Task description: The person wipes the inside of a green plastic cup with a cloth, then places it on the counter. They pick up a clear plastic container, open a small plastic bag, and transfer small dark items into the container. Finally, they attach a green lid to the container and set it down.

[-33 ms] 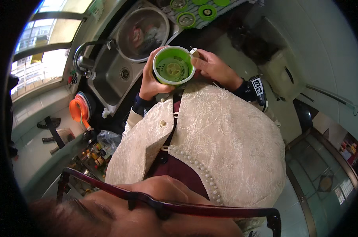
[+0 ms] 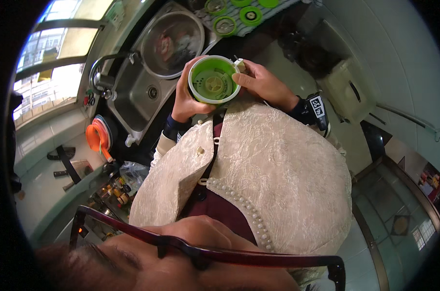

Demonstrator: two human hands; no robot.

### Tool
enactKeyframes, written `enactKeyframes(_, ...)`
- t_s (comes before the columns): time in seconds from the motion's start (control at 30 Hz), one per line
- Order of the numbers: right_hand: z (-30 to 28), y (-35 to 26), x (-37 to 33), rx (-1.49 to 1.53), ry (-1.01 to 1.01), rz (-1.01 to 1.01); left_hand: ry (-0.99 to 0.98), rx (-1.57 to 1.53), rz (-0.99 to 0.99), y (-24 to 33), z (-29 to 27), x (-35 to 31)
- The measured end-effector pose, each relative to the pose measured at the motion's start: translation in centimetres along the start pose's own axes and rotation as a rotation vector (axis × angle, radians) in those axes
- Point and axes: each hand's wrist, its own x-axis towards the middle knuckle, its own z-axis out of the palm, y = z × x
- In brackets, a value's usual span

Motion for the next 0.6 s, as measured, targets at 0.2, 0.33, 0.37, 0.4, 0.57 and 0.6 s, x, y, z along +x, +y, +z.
enactKeyframes(0.2,2.1,-0.3,-1.0,-0.290,0.157,-0.291,-0.102,0.093,0.122,1.2,0.1,1.3)
enactKeyframes(0.33,0.8,-0.6,-1.2,-0.481,0.303,-0.233,-0.176,0.252,0.215,0.6,0.7,2.9)
enactKeyframes(0.37,1.0,-0.3,-1.6,-0.531,0.334,-0.240,-0.199,0.215,0.180,0.7,0.9,2.8)
enactKeyframes(0.4,0.6,0.1,-1.3,-0.586,0.377,-0.226,-0.239,0.255,0.228,0.3,1.0,3.1)
enactKeyframes(0.57,-0.2,3.3,-1.7,-0.552,0.484,-0.239,-0.332,0.467,0.306,-0.9,1.4,2.9)
enactKeyframes(0.6,-0.4,3.9,-1.9,-0.546,0.477,-0.284,-0.343,0.458,0.314,-1.1,1.6,2.9)
